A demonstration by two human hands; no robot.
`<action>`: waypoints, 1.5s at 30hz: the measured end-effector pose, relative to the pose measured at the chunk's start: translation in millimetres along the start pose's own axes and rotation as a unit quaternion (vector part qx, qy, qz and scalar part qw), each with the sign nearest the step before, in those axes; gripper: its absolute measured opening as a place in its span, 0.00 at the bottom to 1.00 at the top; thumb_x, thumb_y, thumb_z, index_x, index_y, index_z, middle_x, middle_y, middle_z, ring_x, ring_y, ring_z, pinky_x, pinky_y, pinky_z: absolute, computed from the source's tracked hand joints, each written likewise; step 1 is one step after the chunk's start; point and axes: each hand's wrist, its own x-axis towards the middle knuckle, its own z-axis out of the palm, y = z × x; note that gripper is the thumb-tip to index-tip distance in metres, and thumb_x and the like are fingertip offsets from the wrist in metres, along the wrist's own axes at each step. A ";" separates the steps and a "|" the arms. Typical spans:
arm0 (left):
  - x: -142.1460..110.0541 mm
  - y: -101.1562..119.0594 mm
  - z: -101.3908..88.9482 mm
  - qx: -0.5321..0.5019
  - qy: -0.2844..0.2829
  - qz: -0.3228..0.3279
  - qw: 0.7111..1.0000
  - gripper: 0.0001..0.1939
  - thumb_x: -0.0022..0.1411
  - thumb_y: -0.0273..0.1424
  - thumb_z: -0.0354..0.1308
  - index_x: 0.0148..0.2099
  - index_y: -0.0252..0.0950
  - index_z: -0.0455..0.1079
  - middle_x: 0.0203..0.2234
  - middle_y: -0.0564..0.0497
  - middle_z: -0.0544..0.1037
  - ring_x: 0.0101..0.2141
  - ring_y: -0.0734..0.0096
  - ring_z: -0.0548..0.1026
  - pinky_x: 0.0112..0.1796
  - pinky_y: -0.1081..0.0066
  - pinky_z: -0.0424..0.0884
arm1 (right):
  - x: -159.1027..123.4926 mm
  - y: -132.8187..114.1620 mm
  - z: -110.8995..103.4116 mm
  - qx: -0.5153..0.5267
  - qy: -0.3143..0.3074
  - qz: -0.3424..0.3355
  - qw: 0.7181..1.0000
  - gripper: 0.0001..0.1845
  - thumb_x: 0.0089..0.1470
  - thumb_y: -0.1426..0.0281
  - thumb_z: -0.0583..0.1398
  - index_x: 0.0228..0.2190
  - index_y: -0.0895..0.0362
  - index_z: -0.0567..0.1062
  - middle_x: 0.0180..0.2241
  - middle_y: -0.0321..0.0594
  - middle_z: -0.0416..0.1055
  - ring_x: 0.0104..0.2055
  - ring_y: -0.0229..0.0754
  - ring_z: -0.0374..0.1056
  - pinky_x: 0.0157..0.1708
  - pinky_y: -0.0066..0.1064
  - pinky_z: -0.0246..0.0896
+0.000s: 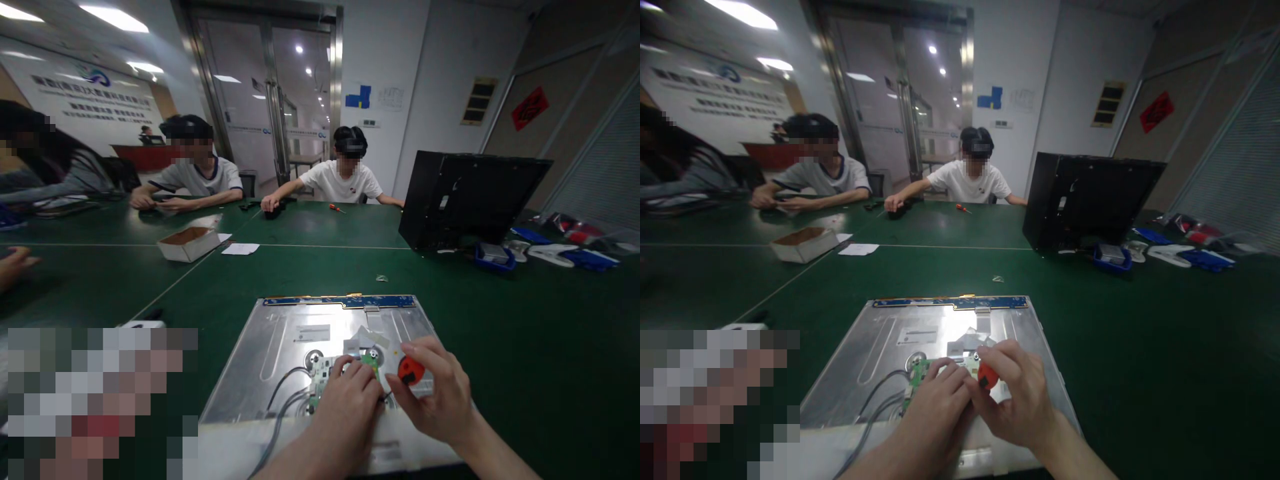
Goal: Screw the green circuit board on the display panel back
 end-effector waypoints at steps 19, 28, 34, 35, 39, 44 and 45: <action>-0.4 -2.4 -1.8 -0.004 -0.009 0.022 1.000 0.08 0.60 0.25 0.52 0.43 0.36 0.66 0.39 0.46 0.73 0.41 0.58 0.69 0.51 0.54 0.58 | -1.3 1.1 1.8 0.003 -0.010 0.026 1.000 0.19 0.56 0.72 0.58 0.49 0.57 0.63 0.30 0.39 0.70 0.29 0.40 0.68 0.23 0.29 0.65; 0.1 -0.2 -5.2 -0.007 -0.012 0.017 1.000 0.08 0.58 0.24 0.55 0.41 0.36 0.67 0.38 0.47 0.74 0.40 0.58 0.70 0.51 0.54 0.58 | 2.6 2.0 -4.2 0.049 -0.058 0.034 0.997 0.22 0.57 0.74 0.52 0.54 0.62 0.61 0.40 0.49 0.73 0.43 0.46 0.71 0.35 0.35 0.70; -0.4 -1.4 -4.9 -0.011 -0.010 0.018 1.000 0.06 0.60 0.25 0.54 0.41 0.36 0.67 0.38 0.48 0.74 0.41 0.60 0.70 0.52 0.54 0.57 | 3.5 1.3 -1.6 0.041 -0.039 0.034 0.998 0.22 0.56 0.76 0.53 0.53 0.60 0.62 0.33 0.43 0.72 0.33 0.42 0.71 0.28 0.30 0.68; -0.7 -1.6 -4.6 -0.010 -0.011 0.019 1.000 0.06 0.61 0.26 0.53 0.41 0.36 0.67 0.38 0.47 0.74 0.41 0.60 0.70 0.52 0.54 0.57 | 3.0 1.8 -0.3 0.034 -0.030 0.032 0.998 0.21 0.56 0.76 0.55 0.53 0.59 0.62 0.33 0.42 0.72 0.32 0.41 0.71 0.26 0.30 0.68; -1.8 -1.1 -4.2 -0.015 -0.010 0.020 1.000 0.07 0.61 0.26 0.52 0.42 0.37 0.67 0.39 0.47 0.74 0.42 0.59 0.70 0.51 0.54 0.58 | 1.7 3.7 2.3 0.037 -0.017 0.015 0.999 0.20 0.57 0.73 0.58 0.51 0.55 0.64 0.30 0.37 0.70 0.27 0.39 0.68 0.22 0.28 0.65; -1.0 0.4 -5.8 -0.011 -0.004 0.015 1.000 0.06 0.62 0.25 0.51 0.41 0.36 0.68 0.38 0.47 0.73 0.41 0.59 0.69 0.50 0.54 0.58 | 3.3 2.3 -2.1 0.044 -0.047 0.021 0.998 0.20 0.59 0.71 0.55 0.53 0.56 0.62 0.32 0.41 0.73 0.32 0.42 0.72 0.26 0.30 0.68; -0.7 0.3 -6.1 -0.011 -0.005 0.015 1.000 0.06 0.62 0.25 0.51 0.41 0.36 0.68 0.38 0.47 0.73 0.41 0.59 0.69 0.50 0.54 0.58 | 3.6 1.7 -3.1 0.047 -0.057 0.024 0.997 0.21 0.59 0.72 0.53 0.54 0.57 0.62 0.34 0.43 0.74 0.33 0.43 0.73 0.27 0.31 0.69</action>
